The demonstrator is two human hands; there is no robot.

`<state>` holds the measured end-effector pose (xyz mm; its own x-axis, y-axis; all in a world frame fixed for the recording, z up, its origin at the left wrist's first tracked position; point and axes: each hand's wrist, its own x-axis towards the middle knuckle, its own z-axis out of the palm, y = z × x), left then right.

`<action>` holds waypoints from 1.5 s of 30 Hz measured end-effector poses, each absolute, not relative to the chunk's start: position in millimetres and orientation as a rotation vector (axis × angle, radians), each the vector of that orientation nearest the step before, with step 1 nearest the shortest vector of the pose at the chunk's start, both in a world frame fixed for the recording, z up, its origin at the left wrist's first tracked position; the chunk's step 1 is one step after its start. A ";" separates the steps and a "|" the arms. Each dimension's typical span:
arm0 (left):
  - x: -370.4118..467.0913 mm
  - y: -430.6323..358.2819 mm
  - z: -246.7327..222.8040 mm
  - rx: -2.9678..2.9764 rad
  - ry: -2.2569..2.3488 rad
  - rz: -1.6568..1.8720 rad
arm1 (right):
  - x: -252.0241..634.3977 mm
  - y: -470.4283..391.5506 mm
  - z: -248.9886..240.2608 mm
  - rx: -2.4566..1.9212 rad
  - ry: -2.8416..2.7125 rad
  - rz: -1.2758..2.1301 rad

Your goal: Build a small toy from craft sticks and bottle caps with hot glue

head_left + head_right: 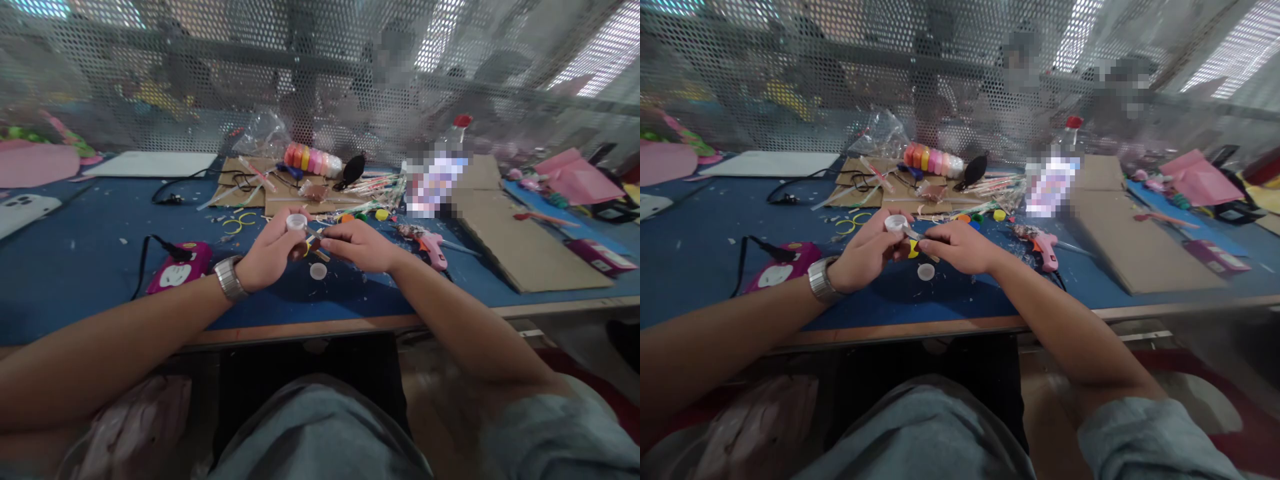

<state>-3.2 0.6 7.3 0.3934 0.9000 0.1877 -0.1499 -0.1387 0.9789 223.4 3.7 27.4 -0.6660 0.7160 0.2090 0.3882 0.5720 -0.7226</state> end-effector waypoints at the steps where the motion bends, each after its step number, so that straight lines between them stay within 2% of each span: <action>1: -3.5 -0.1 7.4 1.432 0.727 1.067 | 223.5 4.2 27.1 -0.881 -2.328 0.893; 17: -9.0 -7.1 6.6 2.077 0.930 1.102 | 221.9 3.5 22.5 -0.946 -2.417 0.694; 45: -9.5 -7.6 12.3 2.119 0.924 1.021 | 229.0 6.0 20.9 -0.888 -2.519 0.484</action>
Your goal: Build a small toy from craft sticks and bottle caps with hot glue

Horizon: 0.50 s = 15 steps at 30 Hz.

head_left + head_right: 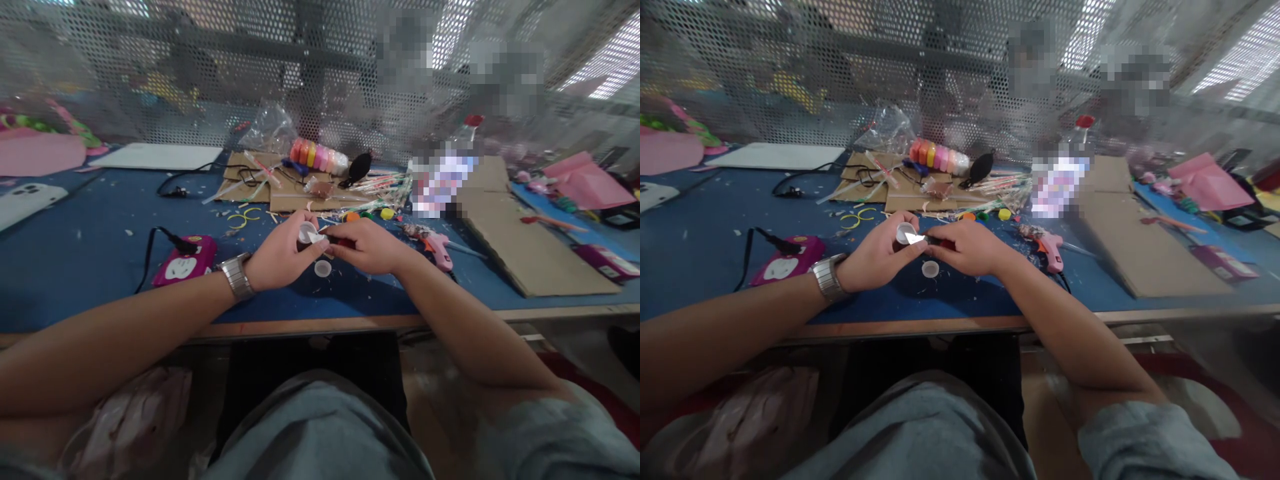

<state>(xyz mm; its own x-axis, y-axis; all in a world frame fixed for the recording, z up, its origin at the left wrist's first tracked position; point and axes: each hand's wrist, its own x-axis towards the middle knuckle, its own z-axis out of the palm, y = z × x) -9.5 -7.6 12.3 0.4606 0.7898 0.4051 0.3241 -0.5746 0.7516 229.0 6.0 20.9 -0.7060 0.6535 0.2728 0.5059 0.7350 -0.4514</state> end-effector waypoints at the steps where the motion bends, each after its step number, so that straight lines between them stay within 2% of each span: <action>1: -9.8 -7.5 12.3 2.125 0.922 1.016 | 229.0 6.2 20.4 -0.886 -2.523 0.488; 15: -8.2 -11.7 7.3 2.051 0.869 0.960 | 225.3 4.9 19.3 -0.872 -2.536 0.478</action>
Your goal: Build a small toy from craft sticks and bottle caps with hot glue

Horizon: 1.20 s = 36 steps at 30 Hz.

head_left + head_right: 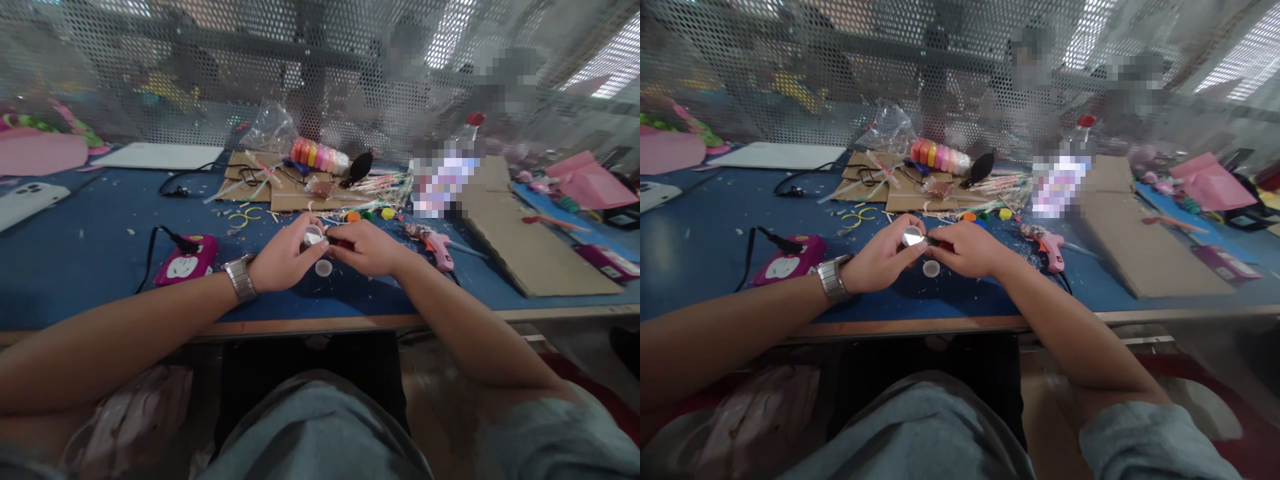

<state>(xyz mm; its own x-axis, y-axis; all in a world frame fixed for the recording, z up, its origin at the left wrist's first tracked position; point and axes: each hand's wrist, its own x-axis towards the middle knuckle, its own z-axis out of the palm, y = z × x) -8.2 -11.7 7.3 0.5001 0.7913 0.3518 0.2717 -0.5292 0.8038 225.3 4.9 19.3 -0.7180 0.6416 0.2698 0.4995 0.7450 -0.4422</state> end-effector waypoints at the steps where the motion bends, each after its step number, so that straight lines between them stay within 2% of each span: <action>1: -8.2 -11.8 6.9 2.052 0.868 0.964 | 225.3 4.8 19.1 -0.868 -2.531 0.475; 22: -7.6 -8.6 12.8 1.970 0.878 1.064 | 229.3 6.3 20.0 -0.852 -2.495 0.451; 27: -3.7 -6.5 14.6 1.655 0.870 1.142 | 231.1 10.1 20.7 -0.859 -2.437 0.455; 31: -1.3 -5.0 16.2 1.258 0.792 1.054 | 232.2 12.8 19.4 -0.900 -2.354 0.403; 36: -0.8 -8.0 18.7 1.163 0.746 0.929 | 230.1 12.0 14.5 -0.896 -2.186 0.461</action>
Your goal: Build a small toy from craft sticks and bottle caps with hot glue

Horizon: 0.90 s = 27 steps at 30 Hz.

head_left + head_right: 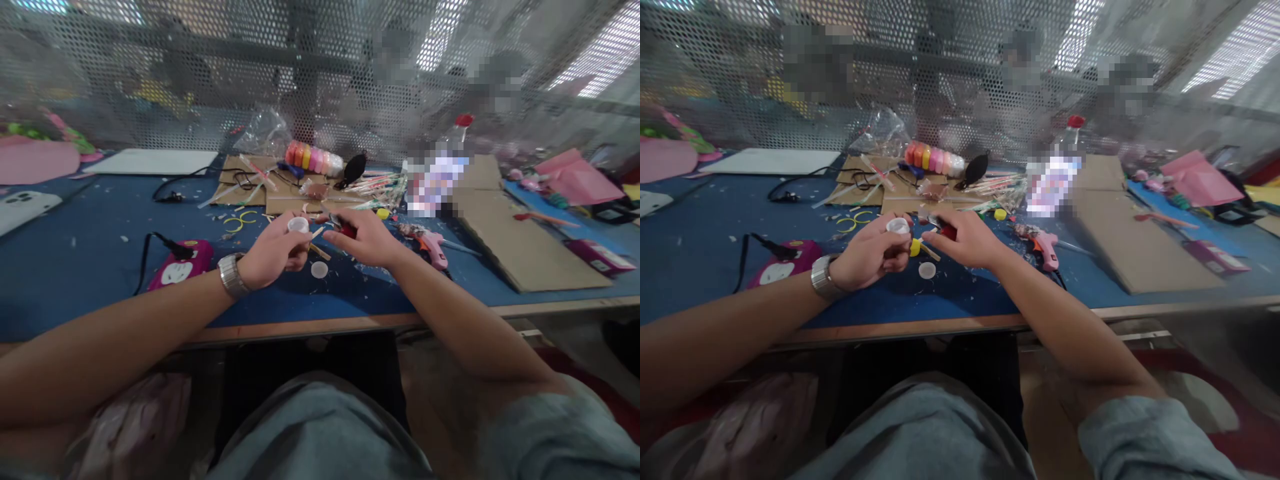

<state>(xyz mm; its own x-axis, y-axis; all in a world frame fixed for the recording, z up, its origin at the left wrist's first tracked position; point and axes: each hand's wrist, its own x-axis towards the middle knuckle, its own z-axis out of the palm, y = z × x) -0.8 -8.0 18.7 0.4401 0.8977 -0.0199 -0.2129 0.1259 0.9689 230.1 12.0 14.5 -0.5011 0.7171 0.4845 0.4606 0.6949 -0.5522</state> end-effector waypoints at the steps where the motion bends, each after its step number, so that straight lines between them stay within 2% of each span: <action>1: -0.8 -8.9 19.4 1.146 0.731 0.898 | 228.7 10.8 13.4 -0.863 -2.144 0.506; 7: -1.4 -9.8 21.2 1.063 0.652 0.745 | 218.2 1.7 10.4 -0.656 -2.004 0.761; 27: -0.5 -8.2 18.1 0.991 0.602 0.671 | 212.0 -3.7 10.6 -0.703 -1.878 0.788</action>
